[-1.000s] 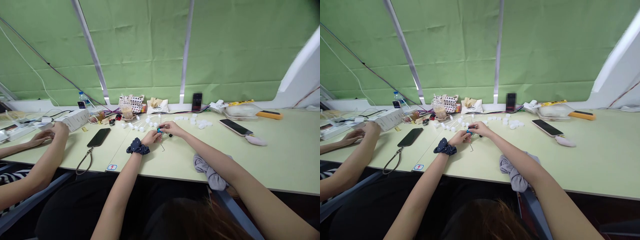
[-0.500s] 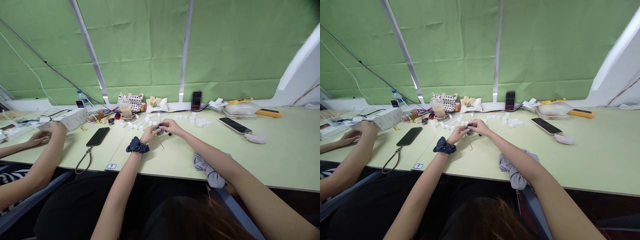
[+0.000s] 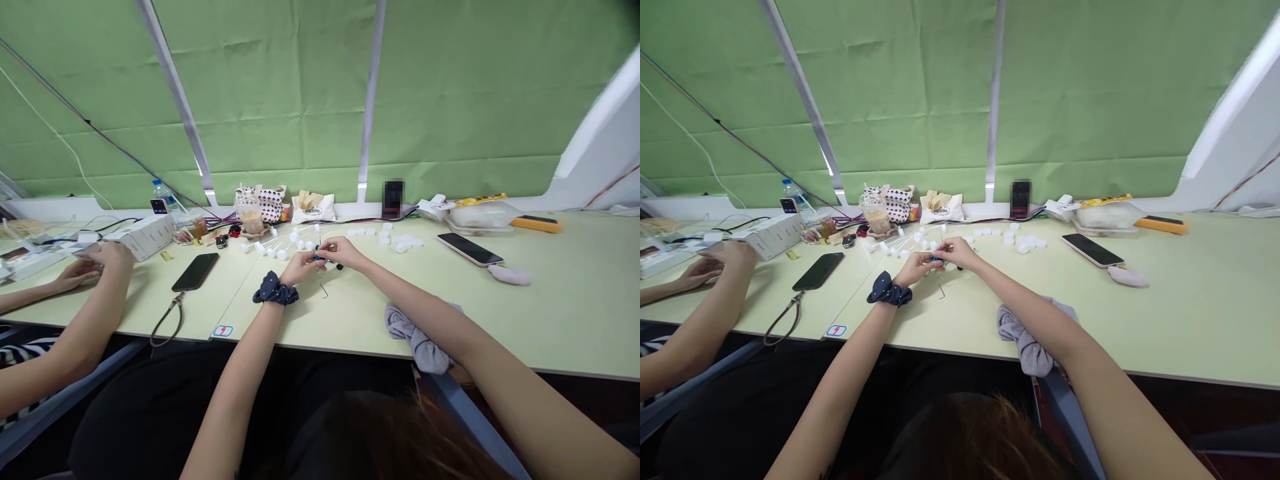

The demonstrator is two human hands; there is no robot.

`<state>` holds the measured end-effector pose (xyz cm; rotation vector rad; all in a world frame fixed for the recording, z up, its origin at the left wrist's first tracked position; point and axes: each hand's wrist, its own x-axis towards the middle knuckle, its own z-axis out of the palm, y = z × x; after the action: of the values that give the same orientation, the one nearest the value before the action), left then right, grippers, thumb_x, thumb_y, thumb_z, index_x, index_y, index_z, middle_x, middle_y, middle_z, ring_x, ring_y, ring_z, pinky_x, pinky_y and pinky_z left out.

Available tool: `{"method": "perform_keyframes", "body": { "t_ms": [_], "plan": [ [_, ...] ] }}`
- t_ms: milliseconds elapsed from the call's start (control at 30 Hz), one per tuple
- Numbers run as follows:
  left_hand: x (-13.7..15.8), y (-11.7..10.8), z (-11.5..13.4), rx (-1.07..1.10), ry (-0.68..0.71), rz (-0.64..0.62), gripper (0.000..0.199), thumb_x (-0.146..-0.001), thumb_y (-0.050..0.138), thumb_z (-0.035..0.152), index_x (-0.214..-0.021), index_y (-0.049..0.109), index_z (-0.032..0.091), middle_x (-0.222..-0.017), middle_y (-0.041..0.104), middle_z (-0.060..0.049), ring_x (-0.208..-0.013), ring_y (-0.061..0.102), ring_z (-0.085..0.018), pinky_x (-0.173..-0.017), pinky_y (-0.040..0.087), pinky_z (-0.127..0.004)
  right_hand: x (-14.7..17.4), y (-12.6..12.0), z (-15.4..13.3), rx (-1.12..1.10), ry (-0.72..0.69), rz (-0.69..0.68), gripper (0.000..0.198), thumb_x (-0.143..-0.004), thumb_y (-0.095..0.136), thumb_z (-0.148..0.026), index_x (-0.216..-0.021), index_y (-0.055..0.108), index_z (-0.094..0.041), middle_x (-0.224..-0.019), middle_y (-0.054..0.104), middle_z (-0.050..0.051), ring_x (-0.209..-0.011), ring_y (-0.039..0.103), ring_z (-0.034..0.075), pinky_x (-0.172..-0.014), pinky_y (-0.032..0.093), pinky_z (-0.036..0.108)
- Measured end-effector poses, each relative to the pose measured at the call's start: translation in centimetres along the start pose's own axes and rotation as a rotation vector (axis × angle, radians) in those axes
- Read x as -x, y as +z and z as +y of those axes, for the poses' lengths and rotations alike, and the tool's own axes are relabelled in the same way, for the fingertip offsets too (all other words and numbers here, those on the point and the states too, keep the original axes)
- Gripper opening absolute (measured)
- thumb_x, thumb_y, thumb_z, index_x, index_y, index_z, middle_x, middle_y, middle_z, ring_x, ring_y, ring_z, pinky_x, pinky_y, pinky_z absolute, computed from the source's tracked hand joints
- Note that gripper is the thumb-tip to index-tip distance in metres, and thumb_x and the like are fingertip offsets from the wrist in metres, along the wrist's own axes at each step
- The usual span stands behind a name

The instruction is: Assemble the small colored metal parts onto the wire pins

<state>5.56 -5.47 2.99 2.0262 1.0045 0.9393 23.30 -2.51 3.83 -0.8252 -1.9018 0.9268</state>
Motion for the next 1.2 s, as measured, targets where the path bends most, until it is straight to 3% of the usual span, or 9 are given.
{"method": "perform_keyframes", "body": {
  "t_ms": [267, 467, 633, 700, 800, 867, 967, 1033, 1200],
  "plan": [
    [-0.1, -0.3, -0.7, -0.019, 0.013, -0.007, 0.047, -0.078, 0.059, 0.052, -0.084, 0.073, 0.008, -0.061, 0.059, -0.001, -0.047, 0.034, -0.005, -0.046, 0.025, -0.020, -0.4, 0.0, 0.3, 0.074, -0.140, -0.086, 0.022, -0.075, 0.065, -0.029, -0.093, 0.069, -0.017, -0.092, 0.063, 0.006, -0.074, 0.059, 0.013, -0.068, 0.049, 0.026],
    [0.0, -0.2, -0.6, 0.012, -0.015, -0.033, 0.048, -0.077, 0.059, 0.053, -0.085, 0.072, 0.007, -0.057, 0.056, -0.001, -0.045, 0.028, -0.005, -0.043, 0.021, -0.020, -0.2, 0.1, 0.0, 0.230, -0.005, 0.004, 0.026, -0.077, 0.063, -0.039, -0.078, 0.066, -0.014, -0.062, 0.060, 0.002, -0.055, 0.050, 0.011, -0.054, 0.042, 0.024],
    [0.2, -0.2, -0.3, 0.046, -0.047, -0.076, 0.050, -0.076, 0.060, 0.055, -0.083, 0.071, 0.007, -0.050, 0.051, 0.001, -0.042, 0.025, -0.004, -0.042, 0.019, -0.021, -0.2, -0.6, 0.1, 0.092, -0.133, -0.230, 0.029, -0.078, 0.062, -0.035, -0.098, 0.066, -0.015, -0.084, 0.065, 0.005, -0.069, 0.057, 0.013, -0.062, 0.045, 0.023],
    [0.3, -0.3, -0.2, 0.049, -0.053, -0.085, 0.051, -0.075, 0.061, 0.056, -0.083, 0.071, 0.007, -0.050, 0.053, 0.000, -0.042, 0.027, -0.005, -0.042, 0.021, -0.021, -0.2, -0.7, 0.3, 0.120, -0.114, -0.189, 0.031, -0.077, 0.063, -0.039, -0.098, 0.066, -0.015, -0.083, 0.065, 0.005, -0.069, 0.057, 0.013, -0.060, 0.045, 0.023],
    [0.4, -0.4, 0.0, 0.048, -0.066, -0.126, 0.051, -0.075, 0.060, 0.056, -0.083, 0.072, 0.007, -0.049, 0.052, 0.000, -0.042, 0.025, -0.004, -0.041, 0.018, -0.021, -0.1, -0.7, 0.3, 0.198, -0.006, -0.095, 0.034, -0.078, 0.060, -0.047, -0.078, 0.066, -0.014, -0.062, 0.059, 0.002, -0.053, 0.050, 0.010, -0.050, 0.040, 0.022],
    [0.4, -0.5, 0.1, 0.055, -0.079, -0.163, 0.051, -0.076, 0.060, 0.056, -0.085, 0.072, 0.007, -0.048, 0.050, 0.001, -0.041, 0.021, -0.004, -0.041, 0.015, -0.021, 0.0, -0.9, 0.2, 0.143, 0.020, -0.168, 0.035, -0.078, 0.061, -0.048, -0.076, 0.065, -0.014, -0.060, 0.059, 0.001, -0.050, 0.049, 0.010, -0.047, 0.038, 0.021],
    [0.5, -0.6, 0.2, 0.061, -0.092, -0.199, 0.050, -0.075, 0.061, 0.055, -0.086, 0.072, 0.007, -0.050, 0.051, 0.001, -0.041, 0.020, -0.003, -0.041, 0.013, -0.022, 0.3, -1.2, -0.2, -0.024, -0.038, -0.331, 0.035, -0.072, 0.068, -0.044, -0.092, 0.065, -0.014, -0.077, 0.065, 0.005, -0.061, 0.056, 0.012, -0.052, 0.043, 0.021],
    [0.5, -0.6, 0.2, 0.065, -0.080, -0.208, 0.049, -0.075, 0.061, 0.054, -0.085, 0.071, 0.007, -0.053, 0.052, 0.001, -0.042, 0.020, -0.003, -0.042, 0.013, -0.022, 0.4, -1.3, -0.4, -0.043, -0.034, -0.325, 0.039, -0.071, 0.070, -0.044, -0.096, 0.064, -0.015, -0.080, 0.066, 0.005, -0.063, 0.058, 0.012, -0.052, 0.044, 0.021],
    [0.4, -0.5, 0.0, 0.065, -0.063, -0.228, 0.051, -0.077, 0.060, 0.056, -0.083, 0.072, 0.007, -0.046, 0.042, 0.004, -0.043, 0.018, -0.004, -0.042, 0.011, -0.022, 0.5, -1.1, 0.0, 0.131, 0.078, -0.242, 0.038, -0.080, 0.058, -0.052, -0.078, 0.062, -0.014, -0.055, 0.055, -0.001, -0.040, 0.044, 0.007, -0.039, 0.034, 0.019]
  ]
}}
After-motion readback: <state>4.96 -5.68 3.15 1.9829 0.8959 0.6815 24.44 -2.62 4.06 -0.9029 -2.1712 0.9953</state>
